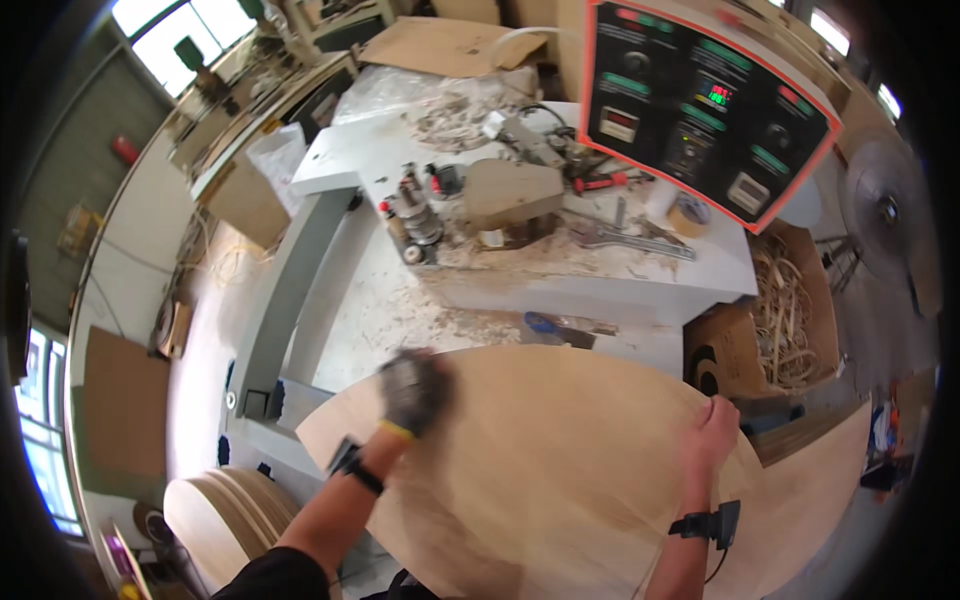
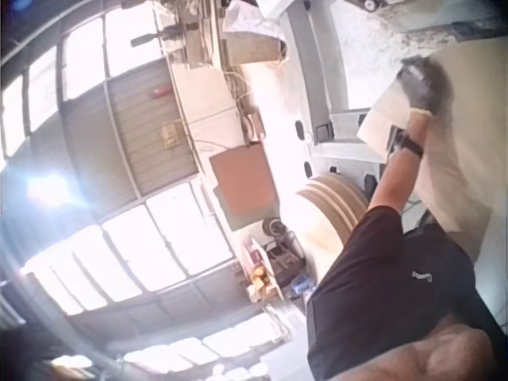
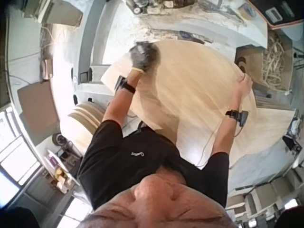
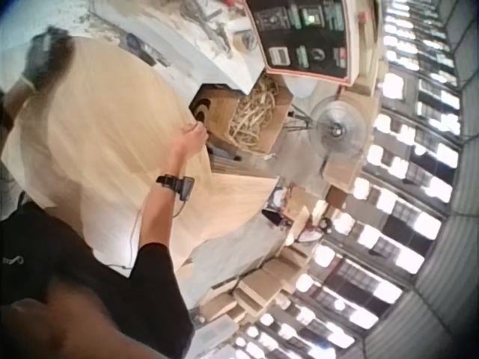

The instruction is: Moving wooden semi-circle furniture components to an industrial edge-processing or sanding machine and returning them to a pallet.

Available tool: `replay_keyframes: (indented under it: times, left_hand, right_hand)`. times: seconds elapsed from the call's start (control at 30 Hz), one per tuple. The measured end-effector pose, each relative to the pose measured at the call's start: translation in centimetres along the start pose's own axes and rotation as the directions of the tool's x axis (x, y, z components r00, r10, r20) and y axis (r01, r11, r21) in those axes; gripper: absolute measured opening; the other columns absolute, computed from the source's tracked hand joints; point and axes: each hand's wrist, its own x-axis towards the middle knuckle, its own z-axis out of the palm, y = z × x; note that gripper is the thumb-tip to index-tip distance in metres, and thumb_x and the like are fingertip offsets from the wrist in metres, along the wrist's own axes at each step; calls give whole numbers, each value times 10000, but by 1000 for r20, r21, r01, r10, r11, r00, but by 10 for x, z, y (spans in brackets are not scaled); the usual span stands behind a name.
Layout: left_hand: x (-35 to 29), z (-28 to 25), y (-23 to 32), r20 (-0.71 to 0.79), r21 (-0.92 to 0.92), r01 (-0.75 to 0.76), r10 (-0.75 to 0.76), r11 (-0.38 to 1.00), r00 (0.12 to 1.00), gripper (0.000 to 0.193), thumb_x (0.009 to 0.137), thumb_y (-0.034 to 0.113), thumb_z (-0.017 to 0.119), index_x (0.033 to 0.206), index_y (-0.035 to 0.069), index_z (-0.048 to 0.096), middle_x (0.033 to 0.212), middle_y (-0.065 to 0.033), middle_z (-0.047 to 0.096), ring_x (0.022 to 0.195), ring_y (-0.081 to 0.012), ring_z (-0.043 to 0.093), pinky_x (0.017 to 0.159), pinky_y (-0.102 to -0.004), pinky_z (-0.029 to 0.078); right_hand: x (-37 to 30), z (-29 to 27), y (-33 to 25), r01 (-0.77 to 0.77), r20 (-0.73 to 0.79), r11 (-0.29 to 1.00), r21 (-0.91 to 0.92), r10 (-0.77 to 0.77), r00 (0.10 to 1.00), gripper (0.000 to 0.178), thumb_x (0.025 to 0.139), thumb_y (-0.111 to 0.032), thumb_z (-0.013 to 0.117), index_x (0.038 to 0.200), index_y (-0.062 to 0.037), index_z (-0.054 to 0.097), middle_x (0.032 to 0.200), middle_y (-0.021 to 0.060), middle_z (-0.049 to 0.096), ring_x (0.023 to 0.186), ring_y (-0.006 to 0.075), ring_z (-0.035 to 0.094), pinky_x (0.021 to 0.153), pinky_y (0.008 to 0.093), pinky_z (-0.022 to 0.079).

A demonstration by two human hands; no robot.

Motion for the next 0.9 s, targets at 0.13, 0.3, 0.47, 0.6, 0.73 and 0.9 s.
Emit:
replay_keyframes:
  times: [0.13,0.3,0.47,0.6,0.73,0.9]
  left_hand:
    - [27,2,37,-73,-29,-108,105,994,992,153,824,257,507,767,130,571,739,-101,583,713,-326,573,591,-464,419]
    - [-46,-44,-71,-92,-10,216,-216,976,972,205,815,262,624,711,97,564,671,-104,560,631,-318,548,548,-430,421]
    - [-128,-117,-139,-66,73,454,-450,888,891,301,782,339,654,666,64,615,655,-156,604,642,-359,601,560,-450,457]
    - [-123,-120,-165,238,151,442,-466,884,852,309,796,370,658,711,74,627,703,-177,622,681,-373,621,584,-461,469]
    - [-143,-103,-242,490,514,-631,405,581,772,205,947,177,465,1133,104,515,699,-95,545,589,-275,569,514,-373,454]
    - [-49,-76,-207,420,253,-870,762,423,493,225,875,212,556,1070,100,539,676,-12,511,543,-203,541,455,-338,429]
  right_hand:
    - [-4,8,8,-39,53,999,23,38,998,213,930,-155,494,1041,14,561,980,186,583,958,370,525,835,432,424]
    - [-4,12,21,-52,28,998,38,51,998,245,946,-160,478,1082,28,555,1035,195,579,977,376,527,851,429,423]
    - [-5,7,11,-81,63,997,20,79,995,266,955,-181,477,1098,28,558,1038,197,585,1001,377,531,871,426,423]
    - [-13,22,60,31,-35,999,-39,-32,999,249,937,-179,504,1097,-3,577,1026,189,592,1007,367,540,893,423,430]
    - [-11,25,6,33,-28,999,19,-33,999,187,887,-135,548,1030,-23,594,1001,173,600,977,357,550,858,435,445]
    - [-11,-2,-9,-16,-29,1000,-20,16,999,125,844,-127,575,931,-37,586,937,146,605,919,350,550,814,453,452]
